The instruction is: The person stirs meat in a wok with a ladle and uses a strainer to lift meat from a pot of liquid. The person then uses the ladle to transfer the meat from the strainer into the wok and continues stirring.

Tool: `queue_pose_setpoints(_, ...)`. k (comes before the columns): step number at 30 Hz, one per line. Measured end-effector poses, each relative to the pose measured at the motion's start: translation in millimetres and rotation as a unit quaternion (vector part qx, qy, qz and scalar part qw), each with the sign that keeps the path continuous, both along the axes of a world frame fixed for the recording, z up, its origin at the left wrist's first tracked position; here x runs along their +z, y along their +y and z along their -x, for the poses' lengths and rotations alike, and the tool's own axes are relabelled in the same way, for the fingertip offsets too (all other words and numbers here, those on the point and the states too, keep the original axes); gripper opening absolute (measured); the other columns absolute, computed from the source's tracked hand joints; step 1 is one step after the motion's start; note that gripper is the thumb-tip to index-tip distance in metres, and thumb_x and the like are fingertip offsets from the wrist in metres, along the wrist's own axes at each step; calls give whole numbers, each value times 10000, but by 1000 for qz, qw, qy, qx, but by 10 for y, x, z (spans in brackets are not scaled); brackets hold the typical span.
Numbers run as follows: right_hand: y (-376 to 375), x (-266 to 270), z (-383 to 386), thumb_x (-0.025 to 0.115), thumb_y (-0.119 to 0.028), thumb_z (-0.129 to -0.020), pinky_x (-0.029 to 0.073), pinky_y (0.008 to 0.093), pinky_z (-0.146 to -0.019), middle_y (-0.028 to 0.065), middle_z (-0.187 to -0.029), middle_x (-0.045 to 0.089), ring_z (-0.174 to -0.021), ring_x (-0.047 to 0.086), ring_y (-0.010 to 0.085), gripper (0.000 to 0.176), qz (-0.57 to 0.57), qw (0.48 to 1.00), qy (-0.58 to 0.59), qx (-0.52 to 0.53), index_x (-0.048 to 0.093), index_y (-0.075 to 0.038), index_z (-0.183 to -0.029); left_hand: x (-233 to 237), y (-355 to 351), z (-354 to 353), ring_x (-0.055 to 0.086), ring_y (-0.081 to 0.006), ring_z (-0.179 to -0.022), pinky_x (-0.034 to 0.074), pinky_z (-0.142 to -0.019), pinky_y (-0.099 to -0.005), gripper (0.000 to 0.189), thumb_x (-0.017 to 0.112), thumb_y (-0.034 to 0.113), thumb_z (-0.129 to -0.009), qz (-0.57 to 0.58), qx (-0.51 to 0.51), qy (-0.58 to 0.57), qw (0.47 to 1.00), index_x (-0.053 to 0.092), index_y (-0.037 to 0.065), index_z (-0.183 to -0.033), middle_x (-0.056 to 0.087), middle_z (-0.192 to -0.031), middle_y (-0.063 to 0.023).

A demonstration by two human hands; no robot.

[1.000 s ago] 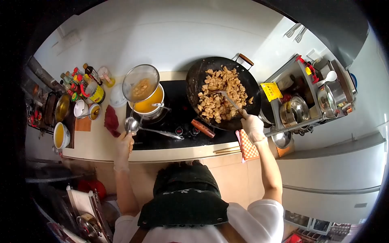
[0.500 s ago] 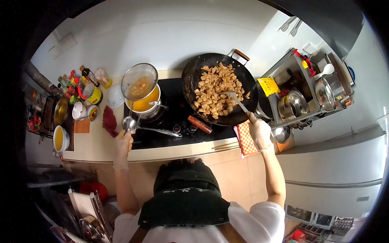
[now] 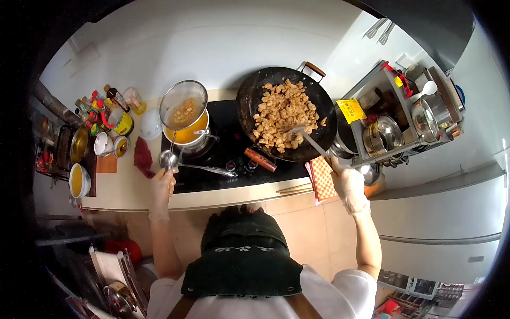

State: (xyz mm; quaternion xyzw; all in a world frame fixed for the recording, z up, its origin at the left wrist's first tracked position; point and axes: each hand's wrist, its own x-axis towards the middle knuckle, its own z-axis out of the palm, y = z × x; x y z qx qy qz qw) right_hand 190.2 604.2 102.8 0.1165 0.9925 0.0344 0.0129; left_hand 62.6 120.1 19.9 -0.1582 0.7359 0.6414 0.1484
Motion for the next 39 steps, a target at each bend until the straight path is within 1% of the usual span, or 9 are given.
queue_pose_setpoints(5, -139, -371, 58, 570, -197, -878, 528, 458, -660, 155, -817, 671, -747, 660, 345, 449, 62, 990, -107, -60, 516, -261, -1320, -147, -9, 13, 343, -34, -393, 260, -366, -200, 241, 490, 206, -963, -24, 14, -8, 1000, 649, 26, -983, 460, -602, 38)
queue_pose_setpoints(12, -10, -240, -24, 577, -177, -876, 517, 435, -574, 140, -692, 646, -645, 649, 326, 433, -12, 1000, -6, -13, 534, -176, -1307, -107, 27, 33, 339, -35, -385, 248, -354, -209, 233, 500, 207, -957, -10, 16, -11, 1000, 649, 29, -974, 453, -586, 37)
queue_pose_setpoints(13, 59, -298, -11, 601, -218, -881, 507, 437, -700, 142, -714, 657, -684, 653, 324, 410, -2, 997, 4, -78, 565, -233, -1290, -126, 17, 32, 339, -36, -384, 246, -353, -211, 230, 502, 206, -955, -14, 16, -12, 1000, 649, 31, -974, 452, -584, 37)
queue_pose_setpoints(21, 457, -1040, -34, 592, -188, -871, 510, 448, -587, 172, -737, 655, -668, 648, 344, 553, -55, 993, -52, -87, 429, -193, -1399, -250, -14, 46, 337, -31, -389, 253, -362, -210, 231, 495, 200, -954, -20, 5, -18, 1000, 640, 23, -988, 447, -585, 41)
queue_pose_setpoints(27, 285, -464, 21, 550, -150, -878, 523, 416, -578, 153, -713, 649, -664, 658, 303, 484, -84, 995, -43, -25, 470, -71, -1349, -45, 66, -6, 338, -25, -400, 258, -377, -201, 223, 494, 194, -952, -26, 14, -4, 1000, 641, 28, -971, 447, -590, 46)
queue_pose_setpoints(31, 454, -788, -98, 547, -138, -870, 515, 416, -537, 136, -686, 641, -601, 645, 302, 485, -82, 996, -28, -16, 479, -88, -1347, -151, 12, 6, 340, -26, -408, 248, -376, -201, 252, 480, 203, -962, -24, 4, -9, 1000, 636, 10, -1003, 439, -595, 44)
queue_pose_setpoints(35, 300, -526, 39, 600, -194, -866, 517, 414, -703, 157, -790, 672, -782, 651, 334, 446, -84, 990, -74, -81, 548, -194, -1309, -195, -9, 8, 337, -28, -403, 246, -374, -202, 254, 487, 211, -964, -22, 10, -12, 1000, 640, 14, -1011, 442, -596, 42)
queue_pose_setpoints(38, 734, -700, -70, 558, -183, -908, 509, 383, -586, 113, -745, 681, -646, 654, 256, 410, 131, 984, 116, 30, 548, -92, -1308, -165, -23, 1, 338, -30, -397, 246, -371, -202, 248, 488, 205, -962, -22, 11, -17, 1000, 642, 17, -1009, 449, -595, 40)
queue_pose_setpoints(39, 639, -508, -29, 543, -179, -928, 481, 330, -529, 82, -742, 669, -599, 612, 182, 408, 276, 954, 53, -106, 537, -91, -1326, -174, -28, -6, 340, -31, -396, 246, -370, -202, 246, 490, 204, -960, -26, 10, -12, 1000, 643, 17, -1007, 451, -594, 39)
